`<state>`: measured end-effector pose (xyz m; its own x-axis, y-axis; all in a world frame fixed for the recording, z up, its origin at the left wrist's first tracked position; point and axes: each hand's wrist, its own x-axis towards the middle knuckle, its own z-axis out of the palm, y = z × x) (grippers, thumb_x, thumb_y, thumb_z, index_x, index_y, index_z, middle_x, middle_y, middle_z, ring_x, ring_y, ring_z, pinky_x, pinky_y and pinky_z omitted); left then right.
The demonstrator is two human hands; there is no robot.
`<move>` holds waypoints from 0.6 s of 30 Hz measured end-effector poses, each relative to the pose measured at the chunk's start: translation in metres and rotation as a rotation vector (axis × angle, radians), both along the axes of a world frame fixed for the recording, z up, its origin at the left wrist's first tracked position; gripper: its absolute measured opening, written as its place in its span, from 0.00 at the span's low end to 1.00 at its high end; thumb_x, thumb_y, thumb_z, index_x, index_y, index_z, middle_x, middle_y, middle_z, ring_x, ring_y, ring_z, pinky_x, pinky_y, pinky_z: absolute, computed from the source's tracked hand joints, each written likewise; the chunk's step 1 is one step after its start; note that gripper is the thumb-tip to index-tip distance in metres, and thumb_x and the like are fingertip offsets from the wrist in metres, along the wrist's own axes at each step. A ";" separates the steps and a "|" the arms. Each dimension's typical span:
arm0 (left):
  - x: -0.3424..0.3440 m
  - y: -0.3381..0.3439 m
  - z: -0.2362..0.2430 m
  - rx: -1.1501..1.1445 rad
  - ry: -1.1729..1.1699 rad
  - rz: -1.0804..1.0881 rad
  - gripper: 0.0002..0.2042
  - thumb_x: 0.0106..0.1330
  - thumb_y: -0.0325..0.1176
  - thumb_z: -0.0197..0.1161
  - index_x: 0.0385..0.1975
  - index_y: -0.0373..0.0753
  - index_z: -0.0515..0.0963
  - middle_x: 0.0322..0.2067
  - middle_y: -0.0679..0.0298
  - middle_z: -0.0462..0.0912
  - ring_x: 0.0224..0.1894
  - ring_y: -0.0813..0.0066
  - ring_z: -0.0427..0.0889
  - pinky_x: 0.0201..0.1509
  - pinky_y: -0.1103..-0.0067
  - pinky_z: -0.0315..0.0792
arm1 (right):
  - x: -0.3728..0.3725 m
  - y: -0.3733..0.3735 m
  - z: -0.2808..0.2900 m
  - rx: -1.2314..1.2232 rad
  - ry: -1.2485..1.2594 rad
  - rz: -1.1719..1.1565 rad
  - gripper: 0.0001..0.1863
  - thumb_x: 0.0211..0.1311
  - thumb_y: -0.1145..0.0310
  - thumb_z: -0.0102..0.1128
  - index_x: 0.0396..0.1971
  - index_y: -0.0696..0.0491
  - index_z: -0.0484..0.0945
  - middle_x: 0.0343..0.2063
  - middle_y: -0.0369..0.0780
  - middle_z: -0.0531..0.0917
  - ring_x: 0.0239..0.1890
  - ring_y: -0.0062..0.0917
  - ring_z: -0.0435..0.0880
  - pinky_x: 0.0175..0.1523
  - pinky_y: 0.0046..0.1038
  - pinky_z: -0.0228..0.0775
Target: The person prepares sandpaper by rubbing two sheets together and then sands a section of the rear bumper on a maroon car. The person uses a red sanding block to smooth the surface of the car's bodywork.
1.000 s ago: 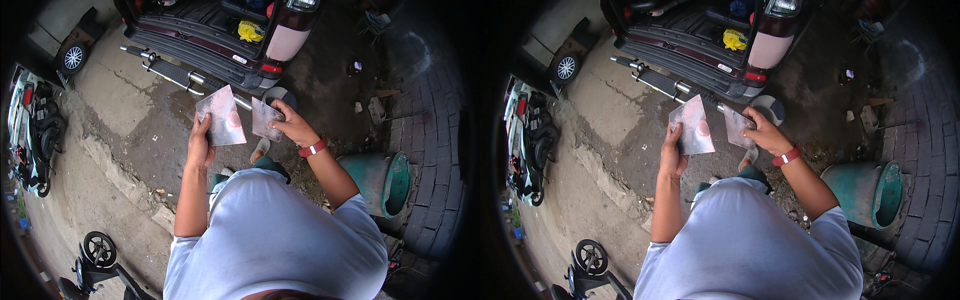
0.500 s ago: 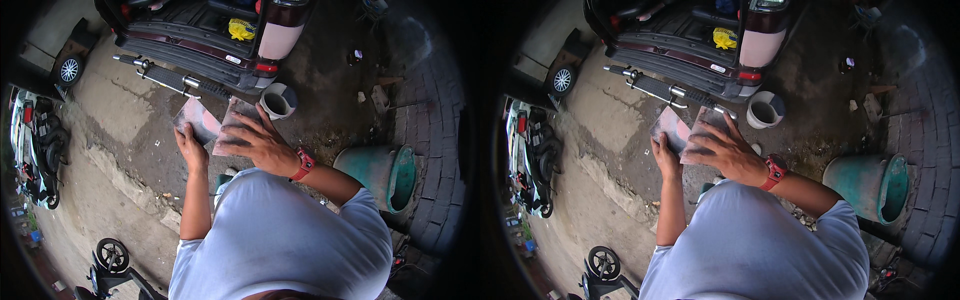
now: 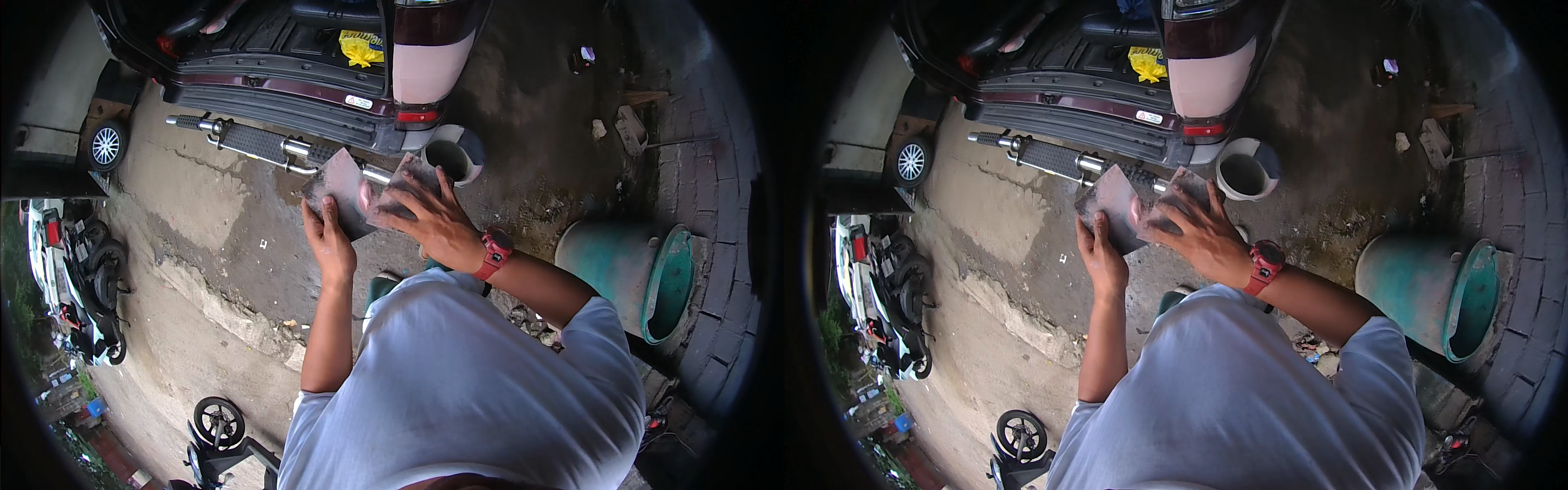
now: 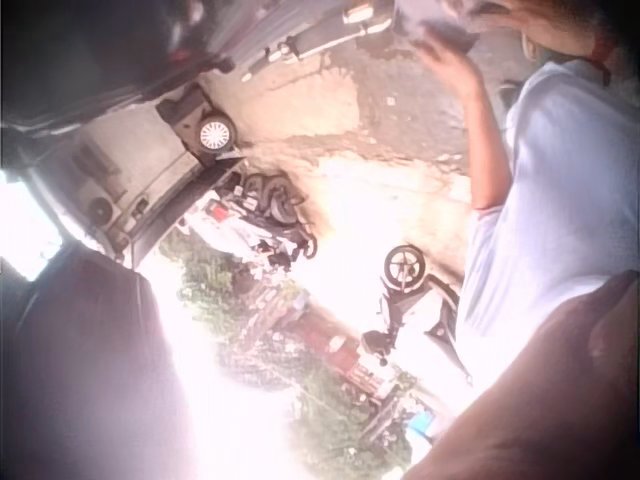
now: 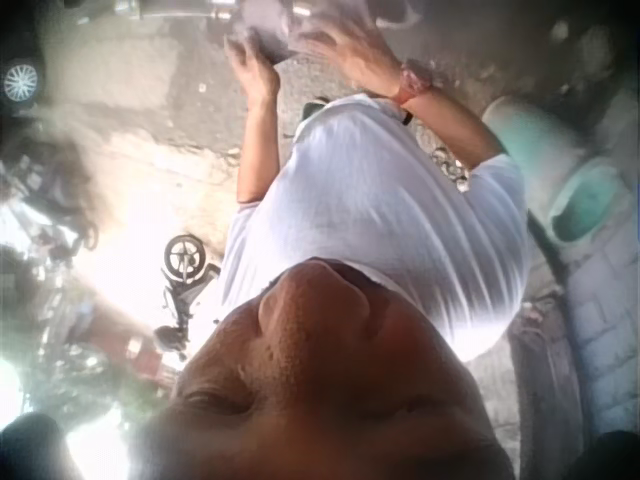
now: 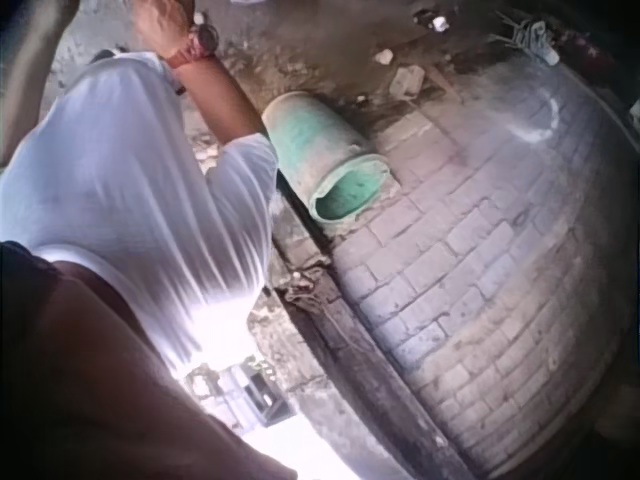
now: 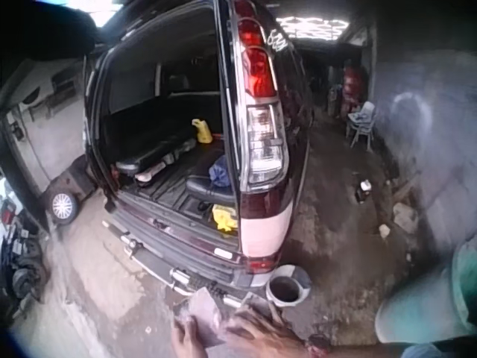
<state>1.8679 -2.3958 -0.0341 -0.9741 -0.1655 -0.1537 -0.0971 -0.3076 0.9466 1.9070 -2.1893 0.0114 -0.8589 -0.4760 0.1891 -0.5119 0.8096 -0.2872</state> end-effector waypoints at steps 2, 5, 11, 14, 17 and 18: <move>-0.013 0.012 -0.002 0.214 -0.042 0.038 0.20 0.79 0.35 0.57 0.64 0.32 0.66 0.55 0.56 0.78 0.56 0.72 0.78 0.64 0.77 0.69 | -0.022 0.027 0.003 -0.019 -0.026 -0.111 0.38 0.51 0.73 0.68 0.65 0.33 0.75 0.67 0.38 0.69 0.76 0.43 0.60 0.76 0.65 0.40; -0.016 0.040 -0.001 -0.136 -0.085 -0.195 0.25 0.80 0.38 0.56 0.68 0.29 0.62 0.58 0.54 0.76 0.62 0.72 0.72 0.68 0.77 0.64 | -0.038 0.043 -0.001 -0.081 0.017 -0.196 0.28 0.61 0.73 0.56 0.61 0.34 0.79 0.64 0.38 0.72 0.75 0.43 0.61 0.77 0.64 0.39; -0.062 0.068 0.004 -0.134 0.030 0.068 0.24 0.81 0.41 0.54 0.66 0.30 0.63 0.58 0.53 0.75 0.56 0.72 0.75 0.64 0.75 0.69 | -0.043 0.078 0.001 -0.109 -0.087 0.004 0.25 0.63 0.70 0.57 0.59 0.32 0.81 0.64 0.38 0.72 0.75 0.42 0.62 0.77 0.68 0.37; -0.084 0.076 0.002 0.094 -0.060 0.060 0.19 0.80 0.37 0.55 0.63 0.34 0.67 0.53 0.57 0.78 0.53 0.70 0.79 0.60 0.74 0.74 | -0.051 0.088 0.026 -0.280 0.007 0.078 0.24 0.66 0.69 0.57 0.60 0.31 0.79 0.65 0.39 0.72 0.75 0.44 0.62 0.76 0.66 0.45; -0.088 0.092 0.002 0.155 -0.240 -0.074 0.17 0.78 0.33 0.56 0.62 0.35 0.70 0.52 0.59 0.80 0.51 0.72 0.80 0.58 0.76 0.75 | -0.054 0.082 0.018 -0.602 0.020 0.143 0.27 0.66 0.73 0.57 0.64 0.37 0.75 0.66 0.44 0.69 0.74 0.51 0.62 0.74 0.54 0.61; -0.088 0.102 0.007 0.251 -0.226 -0.123 0.17 0.78 0.31 0.56 0.63 0.36 0.70 0.53 0.59 0.80 0.53 0.71 0.80 0.59 0.75 0.75 | -0.054 0.083 0.003 -0.571 0.006 0.040 0.28 0.65 0.74 0.58 0.65 0.40 0.73 0.67 0.46 0.68 0.73 0.51 0.63 0.73 0.50 0.64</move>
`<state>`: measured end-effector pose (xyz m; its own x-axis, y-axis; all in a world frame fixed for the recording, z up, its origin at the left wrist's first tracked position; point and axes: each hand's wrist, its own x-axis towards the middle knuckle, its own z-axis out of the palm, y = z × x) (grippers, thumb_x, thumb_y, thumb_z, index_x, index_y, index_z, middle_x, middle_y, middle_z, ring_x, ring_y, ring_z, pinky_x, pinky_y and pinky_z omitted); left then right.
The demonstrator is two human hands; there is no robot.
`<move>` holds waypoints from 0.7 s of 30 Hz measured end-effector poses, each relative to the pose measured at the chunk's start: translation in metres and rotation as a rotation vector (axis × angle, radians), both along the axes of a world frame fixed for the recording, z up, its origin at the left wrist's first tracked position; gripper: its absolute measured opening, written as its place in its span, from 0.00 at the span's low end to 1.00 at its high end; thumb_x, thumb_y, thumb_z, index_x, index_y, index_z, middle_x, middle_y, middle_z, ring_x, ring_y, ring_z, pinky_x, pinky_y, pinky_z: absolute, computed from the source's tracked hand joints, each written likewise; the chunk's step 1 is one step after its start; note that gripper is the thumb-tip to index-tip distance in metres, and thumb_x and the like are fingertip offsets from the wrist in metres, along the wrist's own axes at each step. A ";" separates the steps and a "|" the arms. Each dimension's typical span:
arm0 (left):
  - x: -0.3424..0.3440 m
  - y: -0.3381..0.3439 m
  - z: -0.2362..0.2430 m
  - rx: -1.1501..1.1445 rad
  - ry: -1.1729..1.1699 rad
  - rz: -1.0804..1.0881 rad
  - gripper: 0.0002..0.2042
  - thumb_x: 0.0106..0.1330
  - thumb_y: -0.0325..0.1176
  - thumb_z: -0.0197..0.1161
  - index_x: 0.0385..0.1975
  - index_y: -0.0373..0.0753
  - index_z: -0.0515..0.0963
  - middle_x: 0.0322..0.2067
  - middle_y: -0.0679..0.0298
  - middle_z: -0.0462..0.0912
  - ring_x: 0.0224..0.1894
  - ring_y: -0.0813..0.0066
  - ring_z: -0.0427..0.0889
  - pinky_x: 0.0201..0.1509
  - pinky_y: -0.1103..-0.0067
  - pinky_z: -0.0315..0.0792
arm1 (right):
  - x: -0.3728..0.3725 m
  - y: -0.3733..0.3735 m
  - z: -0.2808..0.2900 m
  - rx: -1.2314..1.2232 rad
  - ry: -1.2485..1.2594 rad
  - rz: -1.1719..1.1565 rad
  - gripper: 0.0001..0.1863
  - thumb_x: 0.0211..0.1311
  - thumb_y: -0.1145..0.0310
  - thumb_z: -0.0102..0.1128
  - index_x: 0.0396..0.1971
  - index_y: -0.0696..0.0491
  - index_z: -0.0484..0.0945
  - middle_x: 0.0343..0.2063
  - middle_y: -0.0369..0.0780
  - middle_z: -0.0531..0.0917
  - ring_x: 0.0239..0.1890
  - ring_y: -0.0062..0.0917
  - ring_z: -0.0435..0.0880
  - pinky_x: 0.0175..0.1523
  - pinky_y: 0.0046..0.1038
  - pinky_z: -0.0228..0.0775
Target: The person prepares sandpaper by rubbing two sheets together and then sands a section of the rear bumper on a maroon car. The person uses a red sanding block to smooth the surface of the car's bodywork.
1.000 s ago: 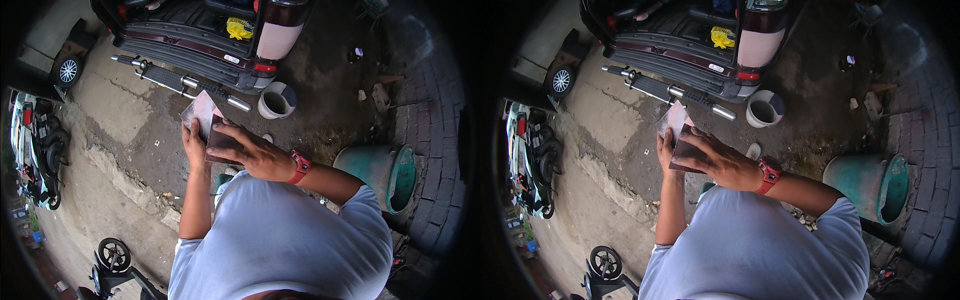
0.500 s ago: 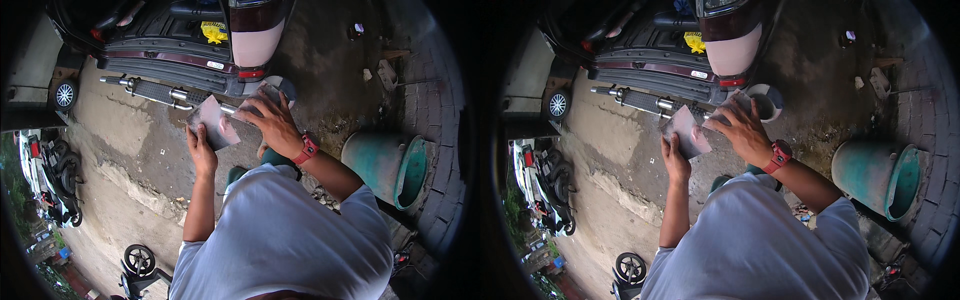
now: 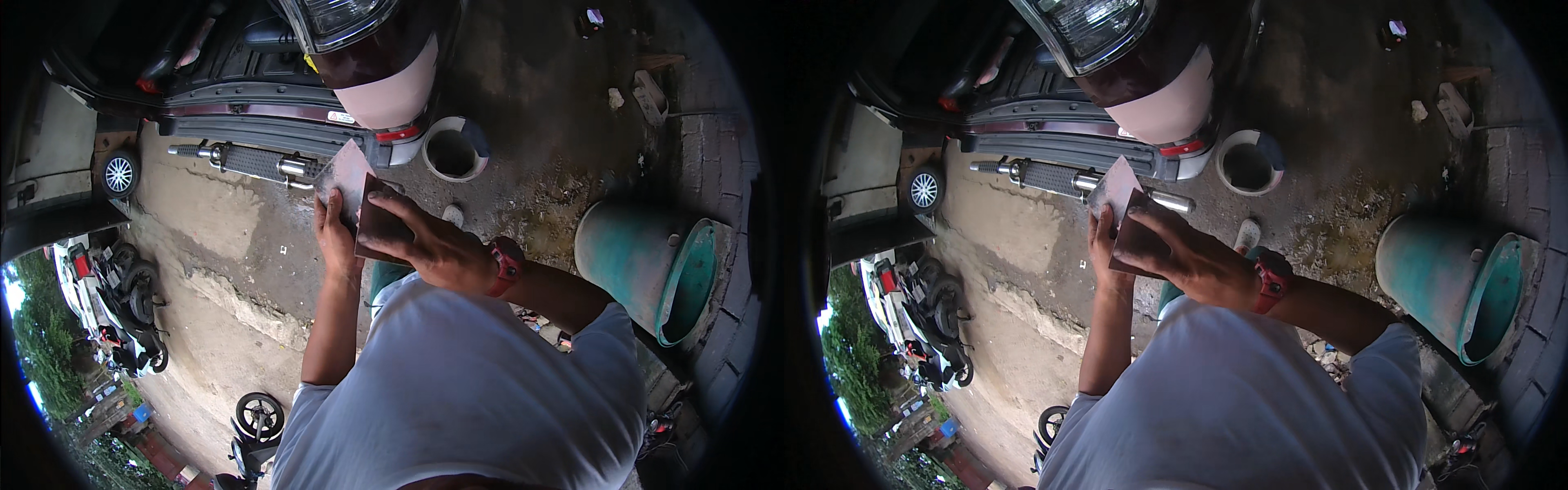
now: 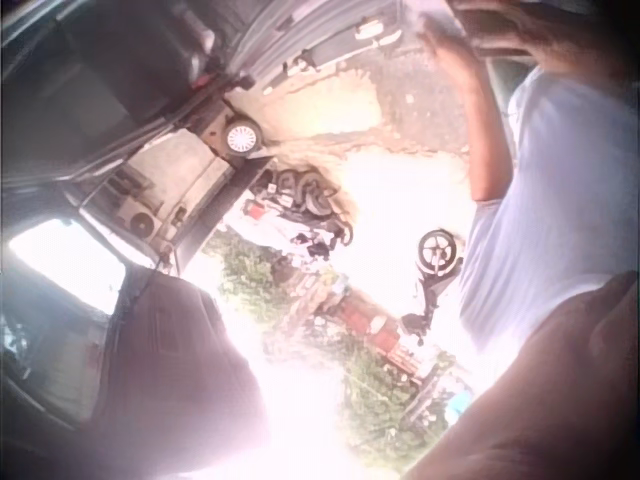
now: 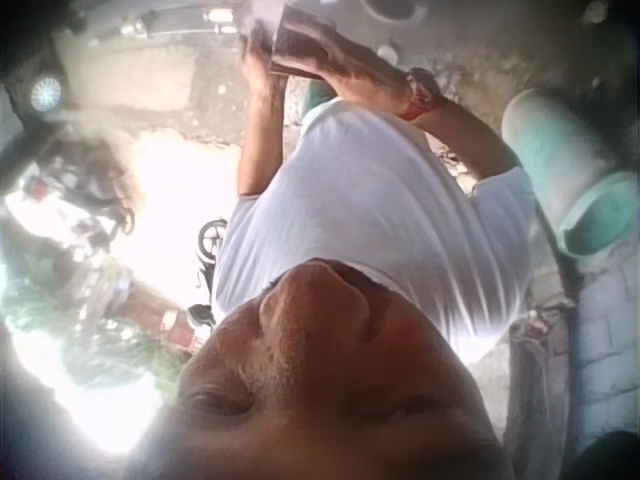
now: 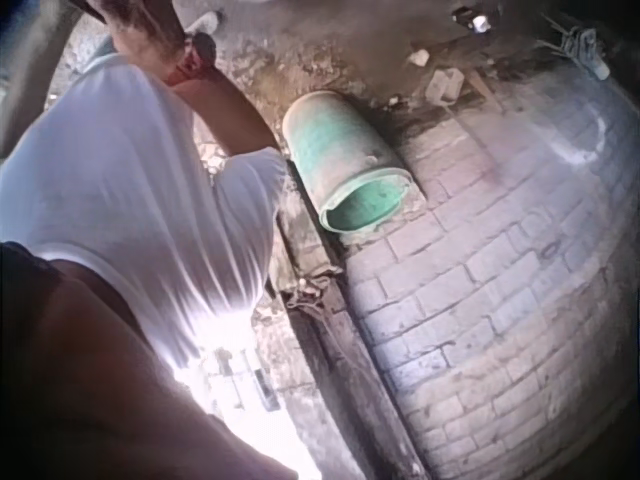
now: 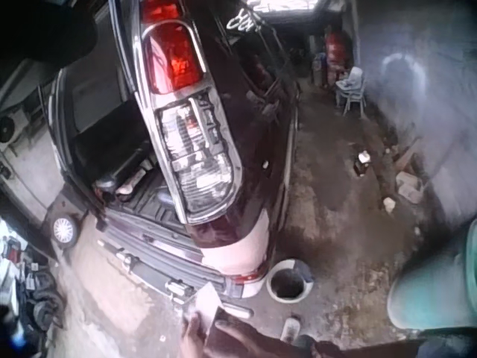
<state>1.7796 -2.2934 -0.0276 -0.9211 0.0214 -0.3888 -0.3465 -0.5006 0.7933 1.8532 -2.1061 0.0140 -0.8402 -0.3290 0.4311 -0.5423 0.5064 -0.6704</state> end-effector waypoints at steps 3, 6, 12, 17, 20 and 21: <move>0.000 0.019 0.010 0.005 0.065 -0.046 0.18 0.77 0.30 0.56 0.64 0.36 0.70 0.55 0.58 0.80 0.56 0.67 0.81 0.62 0.72 0.75 | -0.011 0.026 -0.045 0.339 -0.065 -0.231 0.33 0.61 0.77 0.59 0.68 0.46 0.69 0.67 0.50 0.65 0.68 0.49 0.71 0.67 0.39 0.72; -0.008 0.015 0.014 0.007 -0.035 -0.127 0.17 0.78 0.30 0.56 0.63 0.36 0.70 0.55 0.59 0.80 0.57 0.70 0.80 0.62 0.73 0.74 | -0.018 0.042 -0.050 0.216 -0.141 -0.297 0.33 0.65 0.79 0.55 0.71 0.48 0.62 0.58 0.51 0.73 0.52 0.39 0.85 0.48 0.32 0.83; -0.039 -0.008 0.018 0.008 0.038 -0.200 0.19 0.77 0.33 0.57 0.65 0.37 0.70 0.57 0.59 0.79 0.60 0.70 0.76 0.68 0.72 0.67 | -0.019 -0.003 0.000 -0.698 -0.756 -0.218 0.33 0.69 0.81 0.51 0.72 0.46 0.61 0.59 0.43 0.77 0.49 0.22 0.84 0.32 0.24 0.81; -0.058 -0.047 0.017 -0.231 0.243 -0.197 0.20 0.78 0.36 0.56 0.65 0.37 0.69 0.58 0.60 0.78 0.60 0.71 0.75 0.69 0.73 0.67 | -0.011 -0.062 0.002 -1.184 -0.954 -0.381 0.30 0.69 0.76 0.58 0.70 0.56 0.65 0.54 0.40 0.81 0.53 0.21 0.81 0.59 0.30 0.76; -0.067 -0.073 0.027 -0.040 0.178 -0.181 0.20 0.78 0.35 0.58 0.66 0.37 0.69 0.58 0.60 0.78 0.60 0.71 0.76 0.68 0.73 0.68 | -0.016 -0.057 0.010 -0.363 -0.737 -0.232 0.29 0.70 0.75 0.59 0.70 0.57 0.66 0.55 0.40 0.81 0.53 0.22 0.81 0.58 0.29 0.76; -0.071 -0.082 0.028 0.092 0.126 -0.169 0.21 0.77 0.34 0.59 0.66 0.36 0.69 0.59 0.60 0.78 0.60 0.71 0.77 0.67 0.73 0.70 | -0.021 -0.056 0.004 -0.566 -0.788 -0.220 0.28 0.70 0.75 0.60 0.69 0.58 0.67 0.56 0.40 0.81 0.52 0.21 0.81 0.59 0.27 0.75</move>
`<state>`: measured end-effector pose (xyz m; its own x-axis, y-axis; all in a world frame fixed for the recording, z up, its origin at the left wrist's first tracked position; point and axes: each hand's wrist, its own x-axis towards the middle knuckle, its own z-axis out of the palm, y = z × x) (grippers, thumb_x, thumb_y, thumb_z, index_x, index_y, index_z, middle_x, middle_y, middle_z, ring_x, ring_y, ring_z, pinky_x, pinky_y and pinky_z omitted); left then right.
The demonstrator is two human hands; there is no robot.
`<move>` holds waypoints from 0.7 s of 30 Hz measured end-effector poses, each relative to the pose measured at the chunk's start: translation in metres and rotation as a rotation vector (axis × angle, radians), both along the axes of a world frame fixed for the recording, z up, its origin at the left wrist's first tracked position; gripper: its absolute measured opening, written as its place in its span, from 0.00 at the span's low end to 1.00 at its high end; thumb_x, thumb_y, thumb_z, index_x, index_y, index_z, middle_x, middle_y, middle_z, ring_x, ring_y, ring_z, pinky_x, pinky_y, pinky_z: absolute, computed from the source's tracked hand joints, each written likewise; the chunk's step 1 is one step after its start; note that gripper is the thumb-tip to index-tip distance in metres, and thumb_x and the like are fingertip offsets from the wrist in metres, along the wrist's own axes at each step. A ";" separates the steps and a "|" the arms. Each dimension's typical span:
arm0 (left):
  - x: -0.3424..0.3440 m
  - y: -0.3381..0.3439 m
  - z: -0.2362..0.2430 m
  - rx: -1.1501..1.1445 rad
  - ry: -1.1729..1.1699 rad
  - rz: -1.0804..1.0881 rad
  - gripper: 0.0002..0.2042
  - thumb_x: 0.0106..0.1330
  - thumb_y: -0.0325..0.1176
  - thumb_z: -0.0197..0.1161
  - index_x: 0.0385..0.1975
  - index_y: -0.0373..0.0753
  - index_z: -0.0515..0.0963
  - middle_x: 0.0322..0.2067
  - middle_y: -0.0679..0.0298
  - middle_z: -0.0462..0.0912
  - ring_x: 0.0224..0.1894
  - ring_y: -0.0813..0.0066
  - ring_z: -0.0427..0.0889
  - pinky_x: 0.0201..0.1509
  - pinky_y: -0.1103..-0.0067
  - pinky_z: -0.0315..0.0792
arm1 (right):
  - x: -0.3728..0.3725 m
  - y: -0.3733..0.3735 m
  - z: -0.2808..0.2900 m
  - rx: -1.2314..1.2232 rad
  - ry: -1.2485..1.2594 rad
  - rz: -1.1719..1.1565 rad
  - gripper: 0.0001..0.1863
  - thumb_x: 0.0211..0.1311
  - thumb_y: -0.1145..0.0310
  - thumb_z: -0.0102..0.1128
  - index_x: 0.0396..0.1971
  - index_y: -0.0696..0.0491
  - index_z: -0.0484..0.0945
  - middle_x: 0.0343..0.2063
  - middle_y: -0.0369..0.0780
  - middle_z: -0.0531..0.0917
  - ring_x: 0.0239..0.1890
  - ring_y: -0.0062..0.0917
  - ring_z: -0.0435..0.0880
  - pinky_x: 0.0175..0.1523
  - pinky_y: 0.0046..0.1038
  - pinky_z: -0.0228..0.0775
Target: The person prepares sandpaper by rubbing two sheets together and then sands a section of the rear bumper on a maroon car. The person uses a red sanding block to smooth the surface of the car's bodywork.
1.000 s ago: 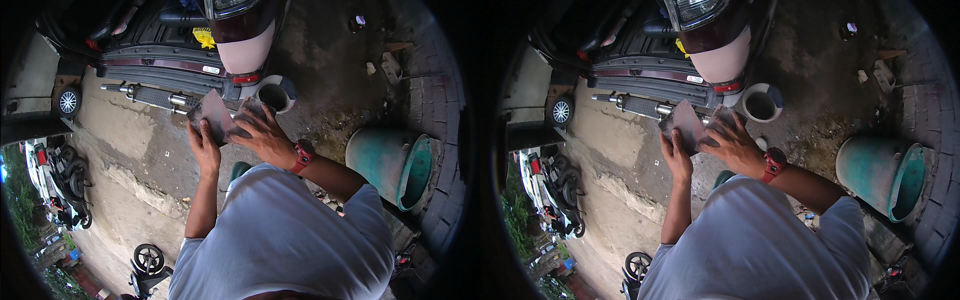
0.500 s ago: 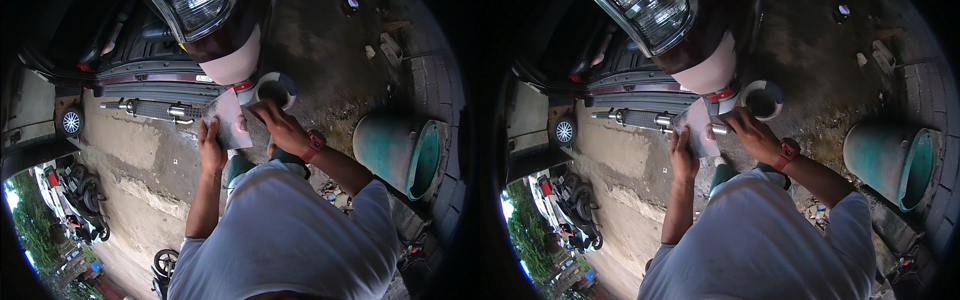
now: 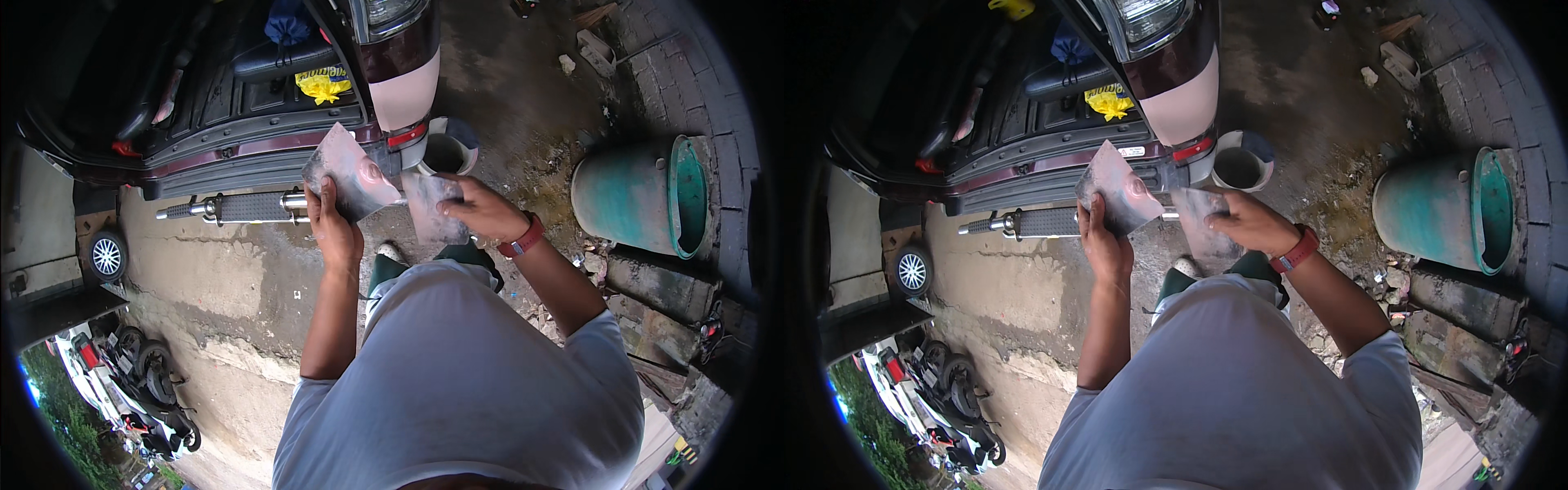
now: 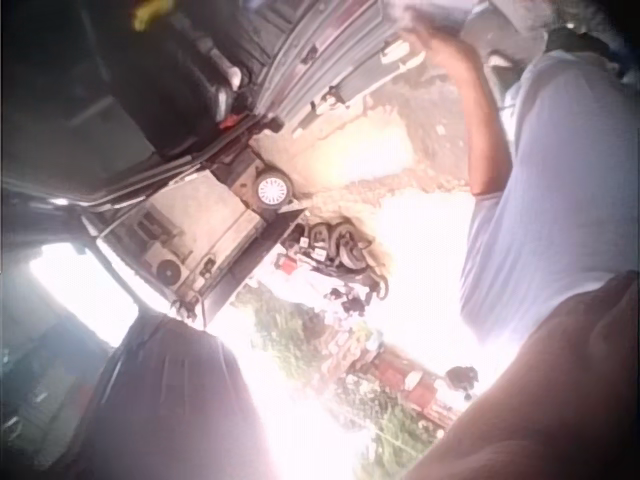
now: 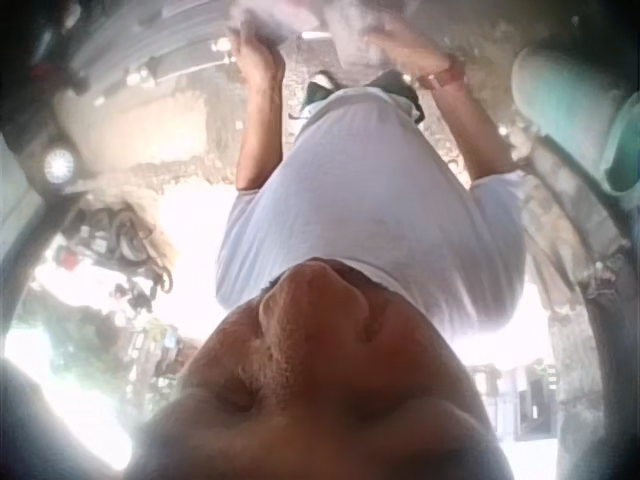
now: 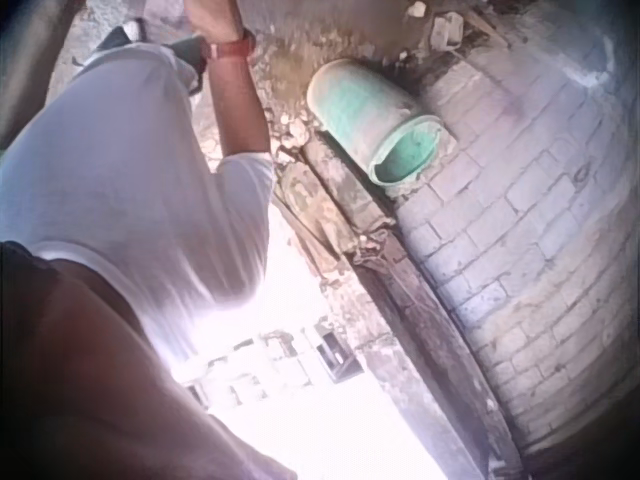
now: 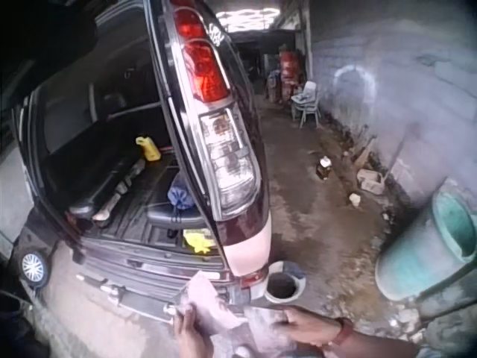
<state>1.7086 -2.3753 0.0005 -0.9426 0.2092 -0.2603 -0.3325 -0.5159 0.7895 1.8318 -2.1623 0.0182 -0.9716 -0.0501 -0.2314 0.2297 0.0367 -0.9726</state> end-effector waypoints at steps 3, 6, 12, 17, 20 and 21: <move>-0.005 -0.042 -0.009 0.017 -0.182 -0.449 0.24 0.74 0.32 0.61 0.68 0.37 0.68 0.59 0.59 0.79 0.59 0.69 0.79 0.65 0.72 0.73 | 0.010 -0.004 -0.004 -0.486 -0.009 -0.519 0.32 0.68 0.75 0.64 0.70 0.59 0.66 0.58 0.39 0.80 0.55 0.20 0.81 0.62 0.26 0.73; 0.004 -0.064 -0.013 0.095 -0.250 -0.603 0.25 0.72 0.33 0.63 0.67 0.36 0.70 0.58 0.58 0.80 0.58 0.68 0.81 0.62 0.72 0.76 | 0.018 -0.027 -0.020 -0.630 -0.041 -0.345 0.33 0.66 0.75 0.67 0.70 0.59 0.65 0.59 0.39 0.80 0.58 0.22 0.80 0.64 0.28 0.72; -0.004 -0.079 -0.011 -0.043 -0.134 -0.518 0.26 0.77 0.39 0.59 0.71 0.37 0.64 0.62 0.58 0.76 0.62 0.67 0.77 0.66 0.72 0.72 | 0.023 -0.066 -0.003 0.273 0.047 -0.404 0.34 0.65 0.83 0.57 0.71 0.48 0.65 0.59 0.42 0.80 0.61 0.38 0.79 0.67 0.30 0.69; 0.015 -0.067 0.006 -0.336 0.270 -0.546 0.27 0.80 0.42 0.55 0.71 0.33 0.62 0.62 0.58 0.76 0.61 0.73 0.73 0.68 0.78 0.64 | 0.009 -0.129 0.017 1.286 0.348 -0.349 0.30 0.59 0.76 0.60 0.62 0.37 0.78 0.61 0.37 0.76 0.69 0.38 0.70 0.75 0.51 0.56; 0.007 -0.081 -0.013 -0.490 0.328 -0.369 0.32 0.80 0.44 0.55 0.74 0.32 0.56 0.65 0.52 0.72 0.65 0.67 0.71 0.70 0.73 0.64 | 0.024 -0.157 -0.013 1.211 0.412 -0.171 0.27 0.57 0.70 0.63 0.58 0.32 0.81 0.61 0.32 0.74 0.71 0.33 0.68 0.78 0.58 0.45; 0.004 -0.085 -0.024 -0.502 0.347 -0.307 0.35 0.79 0.45 0.56 0.76 0.32 0.53 0.67 0.51 0.70 0.67 0.64 0.70 0.71 0.71 0.64 | 0.027 -0.156 -0.013 1.201 0.373 -0.115 0.27 0.57 0.70 0.63 0.58 0.32 0.81 0.62 0.32 0.74 0.71 0.33 0.68 0.78 0.59 0.44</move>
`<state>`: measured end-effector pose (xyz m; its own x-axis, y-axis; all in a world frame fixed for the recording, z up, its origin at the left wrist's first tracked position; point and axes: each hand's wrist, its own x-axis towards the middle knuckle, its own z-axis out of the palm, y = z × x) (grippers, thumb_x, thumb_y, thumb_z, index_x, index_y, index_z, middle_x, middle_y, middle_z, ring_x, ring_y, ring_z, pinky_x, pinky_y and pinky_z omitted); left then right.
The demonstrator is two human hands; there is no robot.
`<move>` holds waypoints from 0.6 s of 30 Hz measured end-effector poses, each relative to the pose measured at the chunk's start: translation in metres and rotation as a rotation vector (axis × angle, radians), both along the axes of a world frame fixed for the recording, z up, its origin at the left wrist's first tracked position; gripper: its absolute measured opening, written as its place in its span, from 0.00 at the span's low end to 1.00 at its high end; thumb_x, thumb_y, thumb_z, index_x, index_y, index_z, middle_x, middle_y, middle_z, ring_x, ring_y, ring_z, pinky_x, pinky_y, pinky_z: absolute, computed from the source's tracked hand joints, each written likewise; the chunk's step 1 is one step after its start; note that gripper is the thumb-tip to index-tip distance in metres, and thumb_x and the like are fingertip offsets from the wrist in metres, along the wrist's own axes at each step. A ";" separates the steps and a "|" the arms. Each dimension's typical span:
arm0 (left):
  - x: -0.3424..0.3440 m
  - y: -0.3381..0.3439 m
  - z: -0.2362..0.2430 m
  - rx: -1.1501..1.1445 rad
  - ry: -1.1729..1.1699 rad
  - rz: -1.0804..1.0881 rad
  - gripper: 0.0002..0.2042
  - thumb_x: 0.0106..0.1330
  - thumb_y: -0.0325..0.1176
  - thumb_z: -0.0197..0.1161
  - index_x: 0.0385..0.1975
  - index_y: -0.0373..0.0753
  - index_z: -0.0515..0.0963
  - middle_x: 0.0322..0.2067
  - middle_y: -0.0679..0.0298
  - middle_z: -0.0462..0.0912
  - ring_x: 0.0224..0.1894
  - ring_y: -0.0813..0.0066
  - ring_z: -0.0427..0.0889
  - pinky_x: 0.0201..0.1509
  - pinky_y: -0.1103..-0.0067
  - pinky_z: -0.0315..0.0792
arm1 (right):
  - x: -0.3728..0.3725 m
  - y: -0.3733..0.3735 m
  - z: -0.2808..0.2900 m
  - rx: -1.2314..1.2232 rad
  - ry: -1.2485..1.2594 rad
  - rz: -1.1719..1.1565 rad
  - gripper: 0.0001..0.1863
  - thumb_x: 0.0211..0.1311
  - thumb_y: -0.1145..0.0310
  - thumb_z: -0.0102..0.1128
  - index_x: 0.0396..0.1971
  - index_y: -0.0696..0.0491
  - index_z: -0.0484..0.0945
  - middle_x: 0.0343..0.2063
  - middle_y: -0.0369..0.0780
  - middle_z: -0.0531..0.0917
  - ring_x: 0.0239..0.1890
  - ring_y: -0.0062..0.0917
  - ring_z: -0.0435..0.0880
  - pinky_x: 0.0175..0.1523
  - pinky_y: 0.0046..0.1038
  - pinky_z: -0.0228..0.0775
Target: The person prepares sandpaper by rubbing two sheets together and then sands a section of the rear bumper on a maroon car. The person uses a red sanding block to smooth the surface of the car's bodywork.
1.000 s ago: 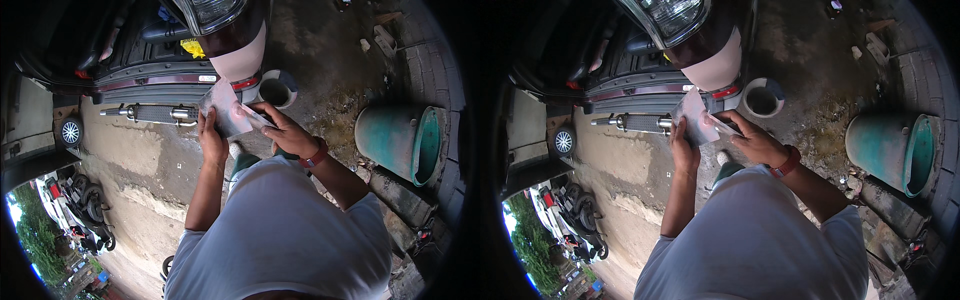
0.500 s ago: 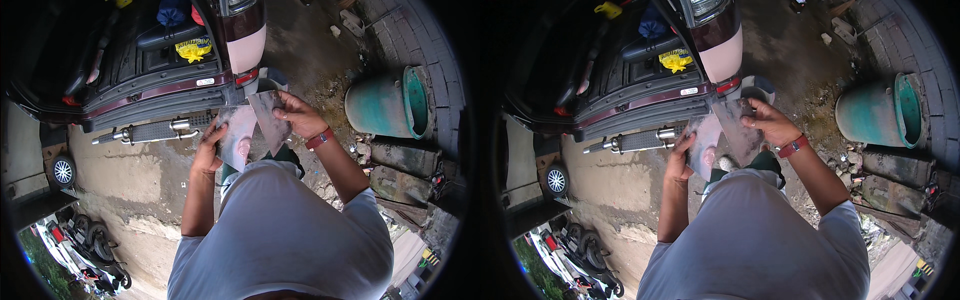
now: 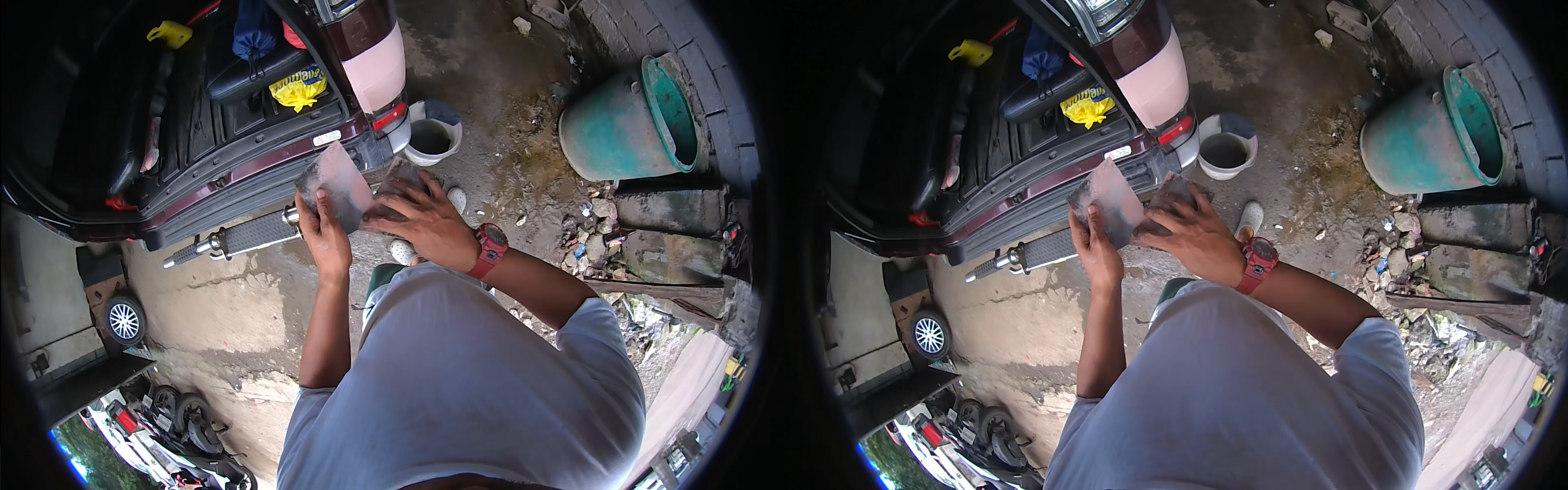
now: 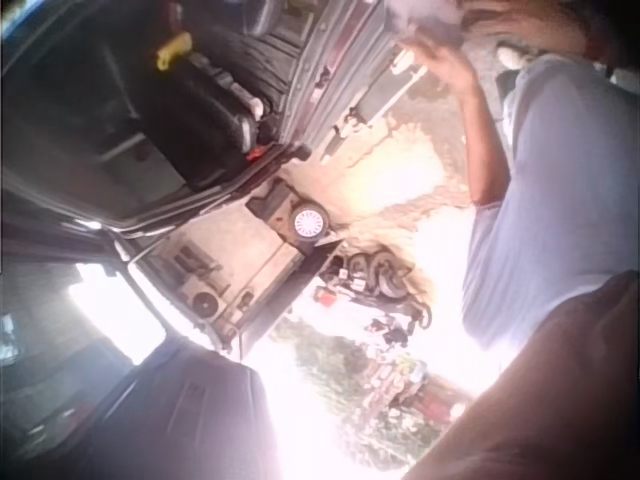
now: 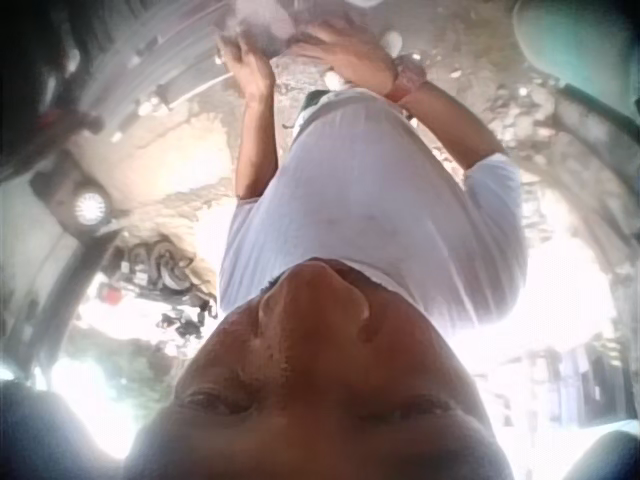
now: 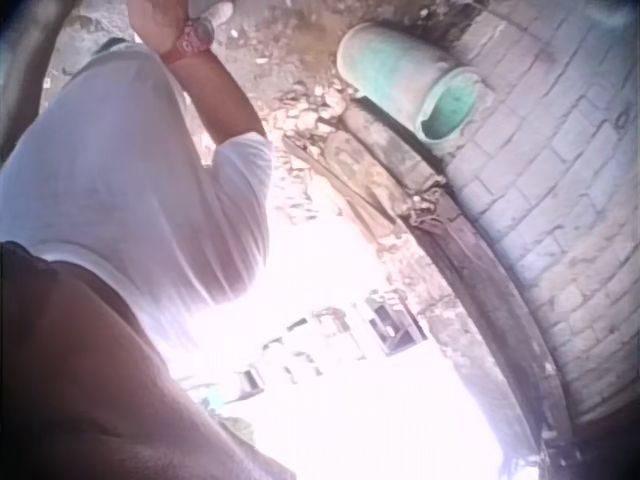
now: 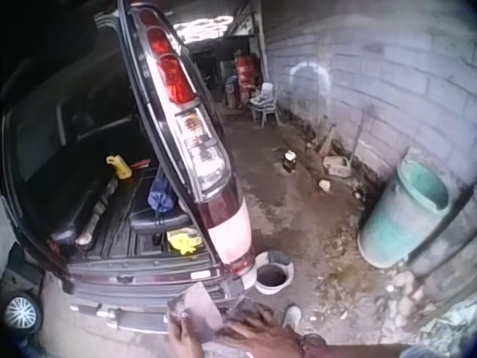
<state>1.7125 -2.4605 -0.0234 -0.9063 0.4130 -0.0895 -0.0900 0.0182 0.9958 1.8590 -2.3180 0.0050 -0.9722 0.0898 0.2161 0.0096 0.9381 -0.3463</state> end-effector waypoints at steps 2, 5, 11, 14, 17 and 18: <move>-0.004 -0.005 -0.020 0.208 -0.099 0.175 0.24 0.81 0.41 0.54 0.70 0.35 0.63 0.60 0.55 0.77 0.61 0.68 0.75 0.67 0.72 0.68 | 0.009 0.001 0.009 -0.022 -0.132 0.053 0.28 0.57 0.70 0.63 0.58 0.31 0.81 0.62 0.32 0.74 0.72 0.34 0.66 0.79 0.60 0.41; -0.018 -0.011 -0.023 0.362 -0.312 0.091 0.20 0.79 0.34 0.55 0.67 0.37 0.66 0.58 0.57 0.78 0.58 0.67 0.79 0.63 0.71 0.75 | 0.013 -0.007 0.032 -0.092 0.087 0.117 0.30 0.60 0.72 0.60 0.61 0.29 0.79 0.64 0.35 0.72 0.75 0.38 0.62 0.78 0.67 0.38; -0.003 0.013 0.015 0.443 -0.447 -0.033 0.20 0.76 0.30 0.59 0.65 0.36 0.70 0.57 0.59 0.80 0.58 0.70 0.79 0.65 0.73 0.71 | 0.000 -0.002 0.004 -0.092 0.203 -0.046 0.37 0.64 0.78 0.56 0.73 0.43 0.61 0.67 0.57 0.64 0.66 0.54 0.75 0.63 0.41 0.77; -0.004 0.008 0.010 0.398 -0.326 -0.005 0.21 0.77 0.33 0.59 0.66 0.34 0.69 0.58 0.59 0.79 0.60 0.71 0.77 0.67 0.75 0.68 | 0.006 0.032 -0.003 0.197 -0.072 -0.112 0.35 0.61 0.78 0.55 0.70 0.41 0.68 0.66 0.51 0.66 0.70 0.49 0.69 0.69 0.47 0.69; -0.006 0.006 0.007 0.182 -0.053 0.024 0.23 0.79 0.38 0.57 0.67 0.33 0.67 0.59 0.56 0.78 0.60 0.73 0.75 0.67 0.76 0.66 | 0.007 0.031 0.032 0.081 0.049 -0.171 0.34 0.61 0.76 0.54 0.69 0.36 0.71 0.66 0.44 0.68 0.73 0.45 0.65 0.74 0.53 0.59; -0.004 0.007 0.010 0.079 0.060 0.031 0.23 0.80 0.39 0.57 0.68 0.32 0.67 0.59 0.56 0.78 0.60 0.74 0.74 0.67 0.77 0.66 | 0.008 0.025 0.033 0.127 0.059 -0.140 0.34 0.61 0.76 0.54 0.68 0.35 0.72 0.66 0.42 0.68 0.73 0.44 0.65 0.74 0.56 0.56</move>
